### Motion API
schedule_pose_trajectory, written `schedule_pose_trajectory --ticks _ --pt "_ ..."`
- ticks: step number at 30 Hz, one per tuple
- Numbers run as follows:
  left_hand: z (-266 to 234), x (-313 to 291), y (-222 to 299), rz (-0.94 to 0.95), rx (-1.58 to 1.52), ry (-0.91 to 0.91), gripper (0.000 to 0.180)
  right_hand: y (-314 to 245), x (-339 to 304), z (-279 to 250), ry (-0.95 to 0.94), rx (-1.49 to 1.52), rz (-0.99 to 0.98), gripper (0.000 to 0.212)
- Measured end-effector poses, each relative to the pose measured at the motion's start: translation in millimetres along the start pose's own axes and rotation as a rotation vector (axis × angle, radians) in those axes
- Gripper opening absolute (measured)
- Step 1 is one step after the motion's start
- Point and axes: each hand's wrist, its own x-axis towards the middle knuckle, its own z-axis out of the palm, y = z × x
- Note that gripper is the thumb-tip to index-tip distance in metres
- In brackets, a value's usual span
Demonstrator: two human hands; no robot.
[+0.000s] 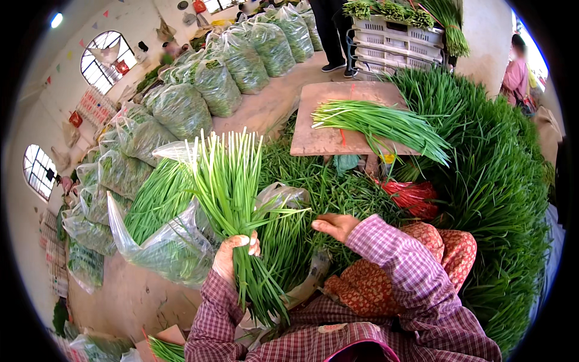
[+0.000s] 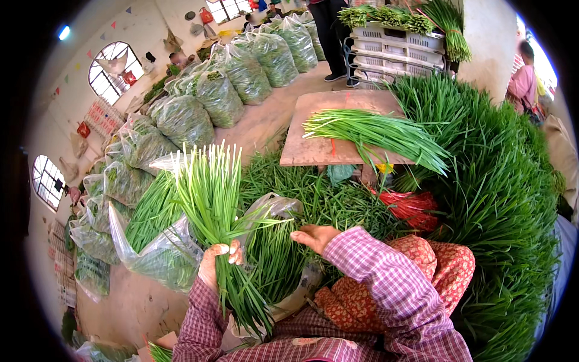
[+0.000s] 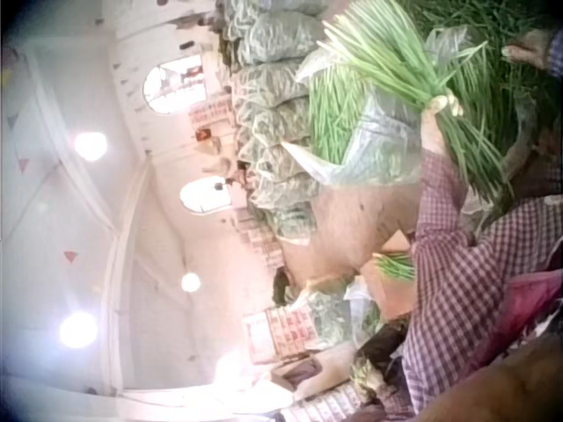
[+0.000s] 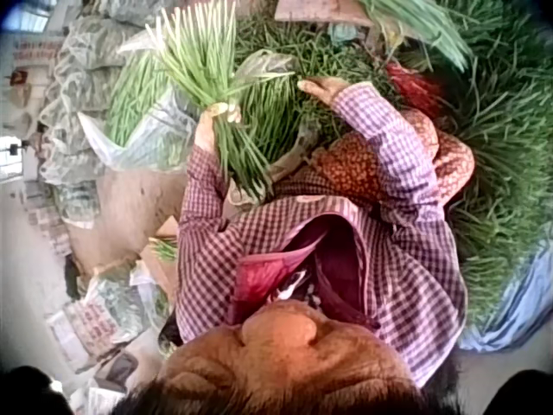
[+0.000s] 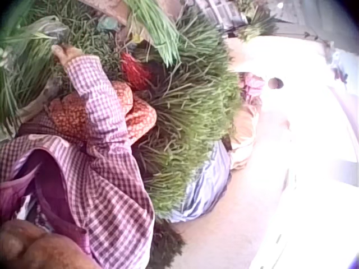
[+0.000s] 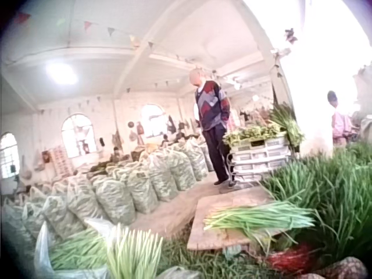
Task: The person gathers bunches of green vegetables by hand from a pile, aligns the stems, and ties them together with red string on a small wooden board.
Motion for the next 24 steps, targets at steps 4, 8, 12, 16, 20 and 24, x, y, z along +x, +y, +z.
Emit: schedule_pose_trajectory --ticks 4,8,12,16,20,24 --pt "14.1 10.7 -2.9 -0.007 0.049 -0.033 0.027 42.7 39.0 31.6 -0.101 0.640 -0.142 0.094" --pt "34.7 8.0 -10.4 -0.022 0.096 0.013 0.024 -8.9 35.0 39.9 -0.161 0.941 -0.015 0.102" --pt "35.1 7.1 -22.6 -0.147 0.078 -0.016 0.027 -30.9 46.3 40.0 0.002 1.162 -0.100 0.081" --pt "20.0 8.9 -43.1 -0.202 -0.031 -0.062 0.034 -56.1 44.7 29.0 0.094 1.351 -0.295 0.083" --pt "26.1 20.0 -58.4 -0.247 0.060 -0.154 0.031 -54.5 53.4 14.9 0.082 1.235 -0.294 0.112" --pt "68.1 34.4 -73.9 -0.211 -0.062 -0.121 0.033 -41.6 58.4 -15.6 0.073 1.164 -0.260 0.112"
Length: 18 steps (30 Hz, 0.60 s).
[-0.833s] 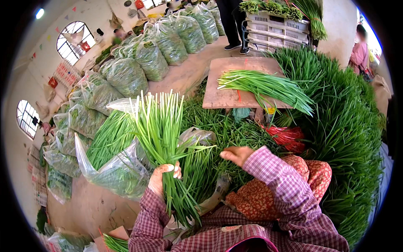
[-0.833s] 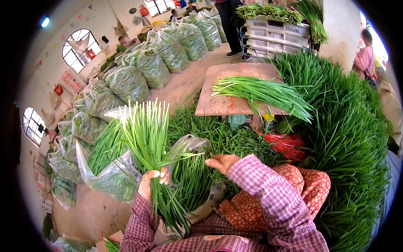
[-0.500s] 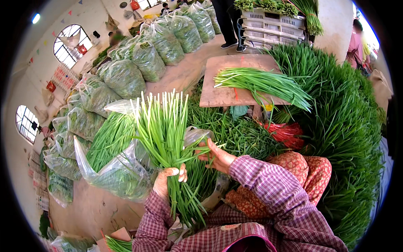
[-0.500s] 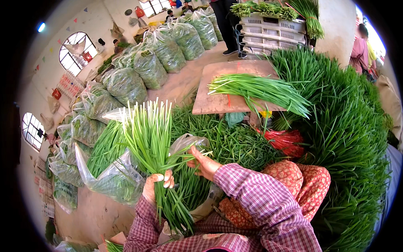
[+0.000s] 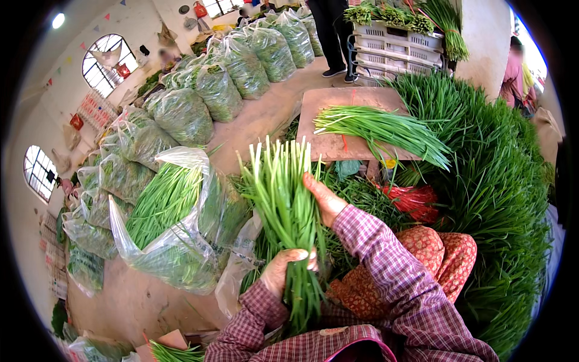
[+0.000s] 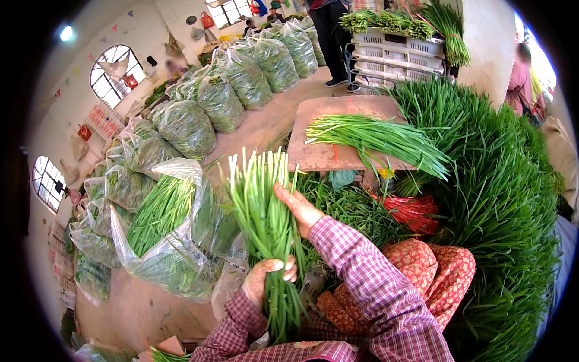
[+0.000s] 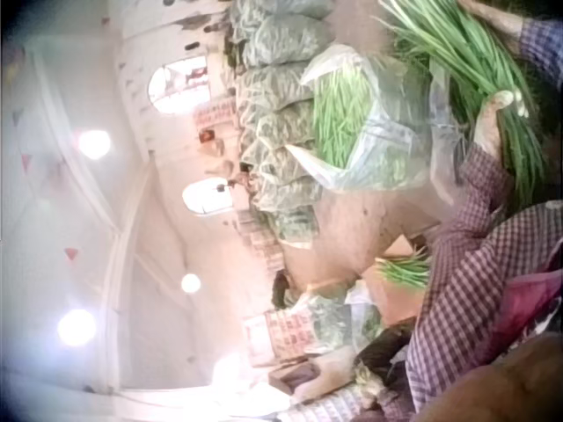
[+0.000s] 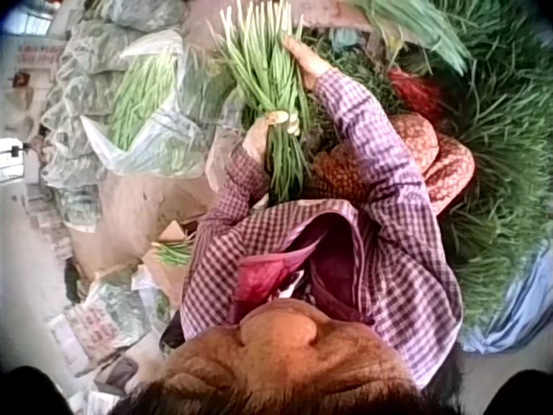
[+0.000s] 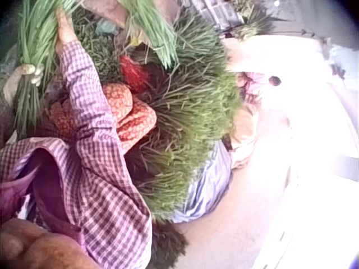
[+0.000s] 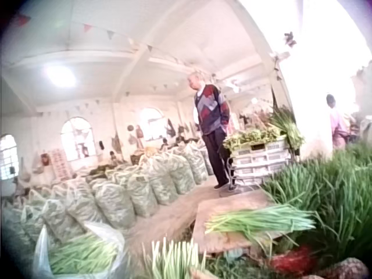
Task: The person gathers bunches of green vegetables by hand from a pile, aligns the stems, and ties them together with red string on a small wooden board.
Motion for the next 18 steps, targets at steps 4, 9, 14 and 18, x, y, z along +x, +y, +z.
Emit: schedule_pose_trajectory --ticks 4,9,14,18 --pt "48.7 9.8 -10.8 -0.036 -0.221 0.006 0.053 -6.7 -6.1 -13.2 -0.117 0.060 0.054 0.084" --pt "73.6 17.9 -55.8 -0.247 -0.239 -0.204 0.058 26.6 -24.4 -84.7 -0.310 -0.034 -0.104 0.085" --pt "39.9 -11.9 -68.6 -0.184 0.108 -0.135 0.057 61.6 -23.4 -65.6 -0.374 -0.024 -0.023 0.084" --pt "-2.0 -48.6 -42.5 -0.164 0.293 -0.242 0.082 51.9 -36.8 -61.0 -0.370 -0.064 -0.009 0.084"
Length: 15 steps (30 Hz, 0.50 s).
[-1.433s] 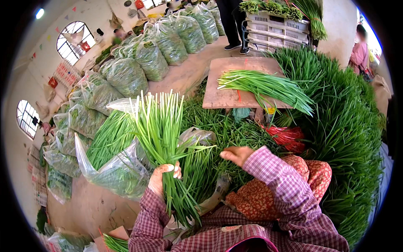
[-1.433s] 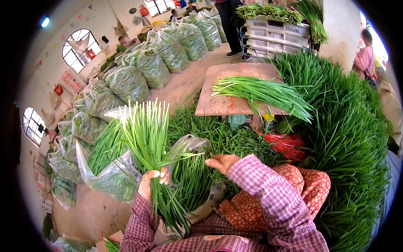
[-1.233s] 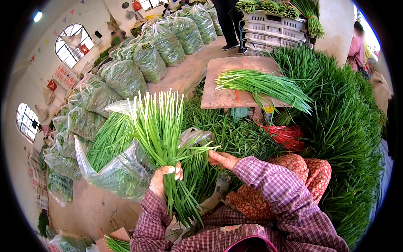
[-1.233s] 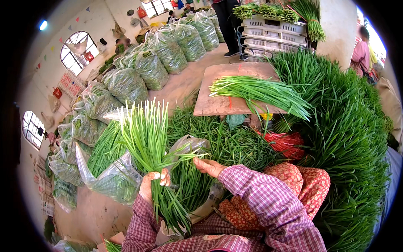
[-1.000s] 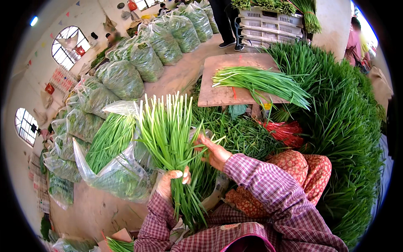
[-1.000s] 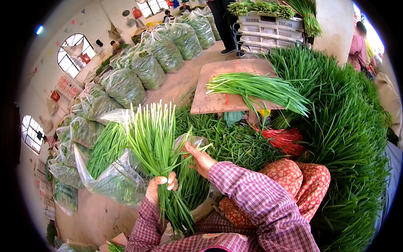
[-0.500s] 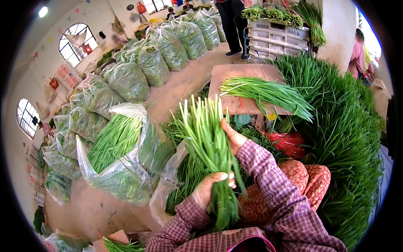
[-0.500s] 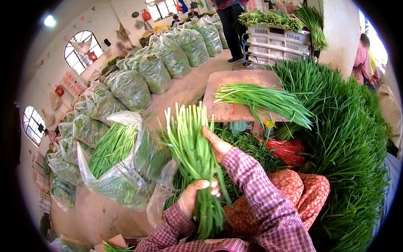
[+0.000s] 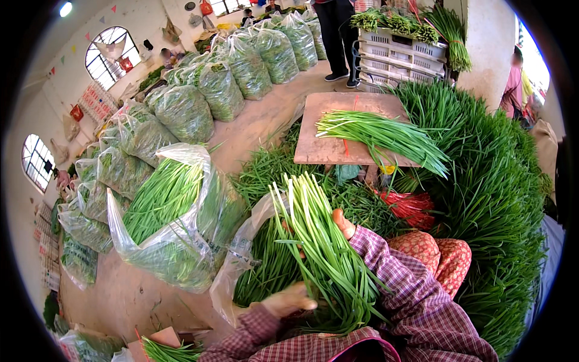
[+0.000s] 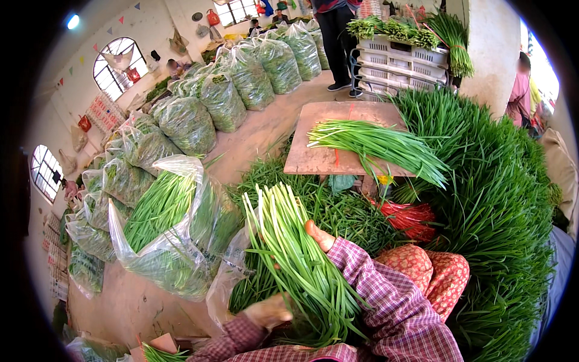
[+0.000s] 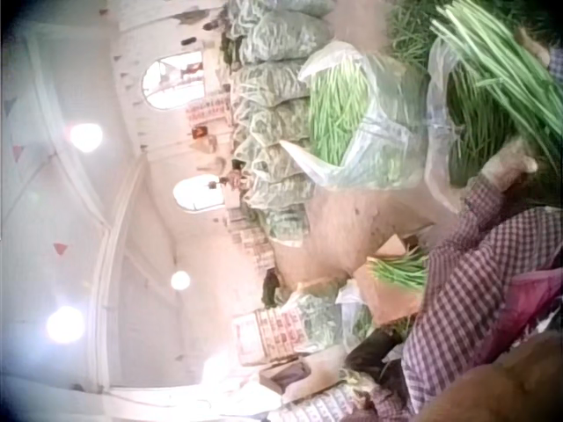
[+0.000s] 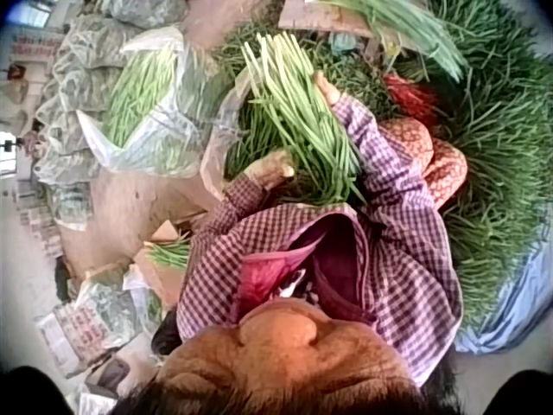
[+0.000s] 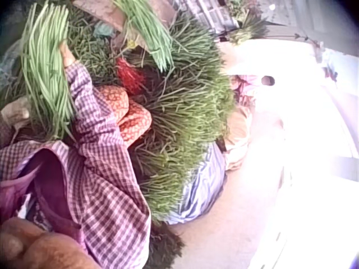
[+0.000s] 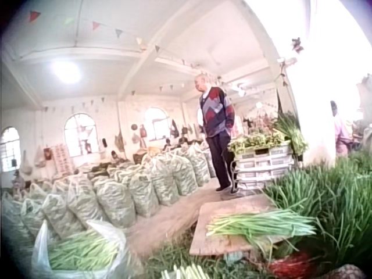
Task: The person gathers bunches of green vegetables by hand from a pile, aligns the stems, and ties them together with red string on a small wooden board.
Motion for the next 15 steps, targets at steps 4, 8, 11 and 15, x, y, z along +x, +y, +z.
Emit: schedule_pose_trajectory --ticks 4,8,11,15 --pt "-68.2 -73.2 57.6 -0.251 0.515 0.068 0.085 -9.1 1.9 8.3 -0.041 -0.017 0.092 0.083" --pt "-51.5 -98.4 119.1 0.230 0.508 0.611 0.089 -24.3 8.8 27.1 0.018 -0.020 0.101 0.063" --pt "-37.0 -55.2 125.0 0.413 0.329 0.573 0.104 -38.4 24.6 58.8 0.088 -0.193 0.253 0.068" --pt "-22.3 -1.4 104.1 0.578 -0.135 0.457 0.081 -43.5 29.3 104.9 0.033 -0.249 0.035 0.094"
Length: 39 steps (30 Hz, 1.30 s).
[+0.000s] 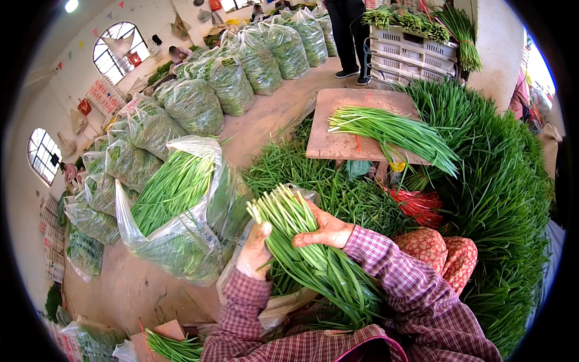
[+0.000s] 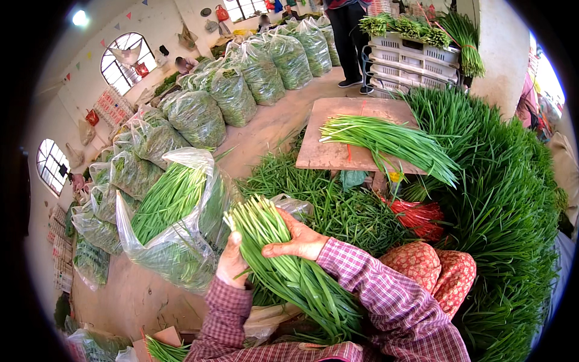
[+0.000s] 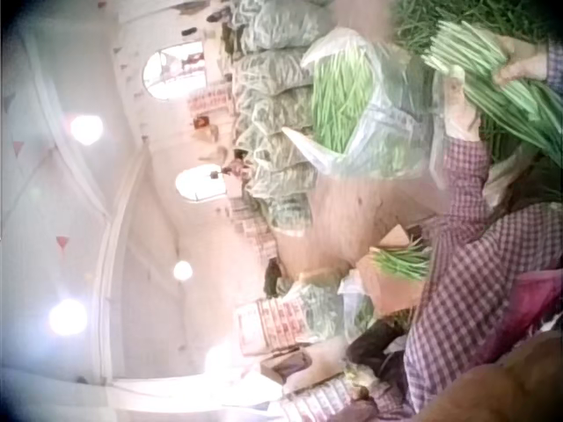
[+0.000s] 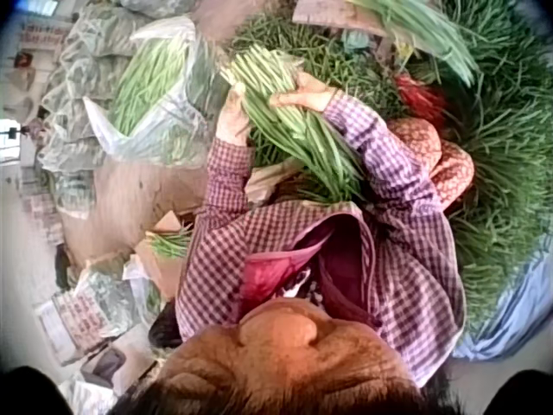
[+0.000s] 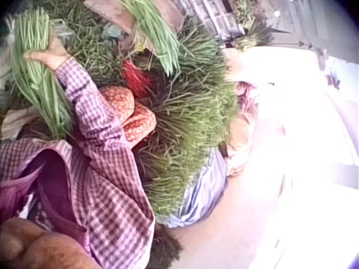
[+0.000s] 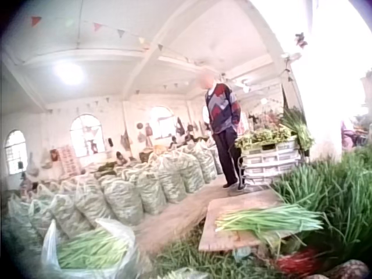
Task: The person gathers bunches of green vegetables by hand from a pile, aligns the stems, and ties them together with red string on a small wooden board.
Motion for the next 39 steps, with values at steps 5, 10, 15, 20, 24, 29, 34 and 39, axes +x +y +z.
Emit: schedule_pose_trajectory --ticks 5,10,15,20,24,29,34,39 --pt "-8.3 22.0 -30.1 -0.012 -0.090 0.007 0.064 -2.4 -9.5 0.3 0.154 -0.349 -0.172 0.099" --pt "26.5 20.8 -18.7 -0.032 -0.157 0.068 0.050 -21.5 -12.0 -0.8 0.193 -0.454 -0.161 0.072" --pt "9.1 21.5 -26.6 -0.088 -0.136 0.151 0.035 -31.7 -9.5 -7.9 0.193 -0.465 -0.139 0.049" --pt "42.5 17.9 -8.1 -0.164 -0.135 0.150 0.039 -35.6 -18.2 -10.0 0.275 -0.290 -0.192 0.042" --pt "41.4 20.0 -19.0 -0.101 -0.140 0.236 0.040 -38.6 -19.3 -14.3 0.284 -0.381 -0.214 0.038" --pt "31.5 26.3 -32.3 -0.062 -0.165 0.207 0.035 -38.6 -8.5 -14.6 0.418 -0.829 -0.249 0.046" --pt "53.6 20.8 -24.2 -0.050 -0.161 0.233 0.028 -44.4 -15.3 -14.4 0.415 -0.759 -0.349 0.039" --pt "60.2 19.9 -10.9 0.036 -0.346 0.144 0.022 -61.0 -19.3 -21.0 0.407 -0.253 -0.279 0.022"
